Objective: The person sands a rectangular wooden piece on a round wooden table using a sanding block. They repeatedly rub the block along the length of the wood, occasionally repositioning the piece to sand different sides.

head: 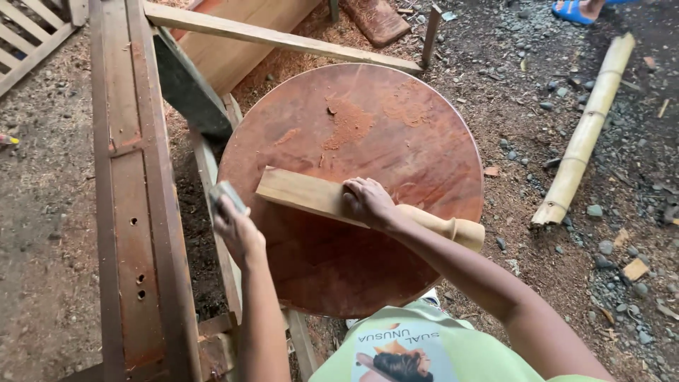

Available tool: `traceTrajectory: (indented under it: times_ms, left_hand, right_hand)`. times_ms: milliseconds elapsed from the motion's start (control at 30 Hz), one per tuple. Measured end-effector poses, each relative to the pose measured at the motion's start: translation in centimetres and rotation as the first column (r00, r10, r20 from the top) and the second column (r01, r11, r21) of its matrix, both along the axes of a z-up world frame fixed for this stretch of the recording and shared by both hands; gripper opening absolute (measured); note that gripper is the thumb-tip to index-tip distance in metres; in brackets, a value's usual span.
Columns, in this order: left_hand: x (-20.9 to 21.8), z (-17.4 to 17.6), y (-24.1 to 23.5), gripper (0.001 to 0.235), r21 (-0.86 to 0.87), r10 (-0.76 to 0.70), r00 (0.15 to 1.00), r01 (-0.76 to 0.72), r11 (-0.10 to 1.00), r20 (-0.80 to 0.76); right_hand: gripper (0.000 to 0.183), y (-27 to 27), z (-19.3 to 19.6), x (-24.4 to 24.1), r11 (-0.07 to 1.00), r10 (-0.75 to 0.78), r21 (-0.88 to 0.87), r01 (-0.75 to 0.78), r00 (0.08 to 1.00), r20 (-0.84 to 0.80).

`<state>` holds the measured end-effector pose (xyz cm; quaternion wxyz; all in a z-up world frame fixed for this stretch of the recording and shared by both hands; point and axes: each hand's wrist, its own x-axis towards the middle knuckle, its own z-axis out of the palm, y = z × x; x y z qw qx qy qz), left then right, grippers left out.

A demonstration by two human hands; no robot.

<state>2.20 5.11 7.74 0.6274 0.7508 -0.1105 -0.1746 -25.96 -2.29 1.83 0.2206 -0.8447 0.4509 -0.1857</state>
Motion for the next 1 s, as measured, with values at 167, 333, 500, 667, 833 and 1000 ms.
traceTrajectory:
  times_ms: [167,333,500,667,833,1000]
  left_hand:
    - [-0.7,3.6,6.5,0.056,-0.093,0.029,0.999,-0.031,0.995,-0.029]
    - [2.1,-1.2,12.3,0.063,0.089,0.115,0.991,-0.108,0.990,-0.073]
    - [1.0,0.6,18.7,0.078,0.270,0.226,0.970,-0.194,0.943,-0.092]
    - [1.4,0.1,21.6,0.054,0.095,0.181,0.979,-0.172,0.981,-0.094]
    - [2.5,-3.8,25.7,0.053,0.113,0.175,0.980,-0.164,0.980,-0.094]
    - [0.7,0.9,24.8,0.051,0.129,0.147,0.984,-0.133,0.983,-0.102]
  right_hand:
    - [0.024,-0.5,4.4,2.1,0.996,-0.040,-0.072,0.044,0.998,0.056]
    - [0.012,-0.6,4.1,5.9,0.995,-0.042,0.092,0.033,0.994,0.105]
    - [0.005,-1.2,3.7,10.0,0.997,0.075,0.009,-0.077,0.990,0.122]
    - [0.046,-1.0,4.2,13.9,0.999,0.035,-0.013,-0.036,0.997,-0.072]
    - [0.055,-3.0,2.1,18.1,0.998,0.060,0.030,-0.057,0.993,-0.101]
    - [0.058,-4.5,0.7,20.8,0.997,0.073,-0.014,-0.074,0.993,-0.092]
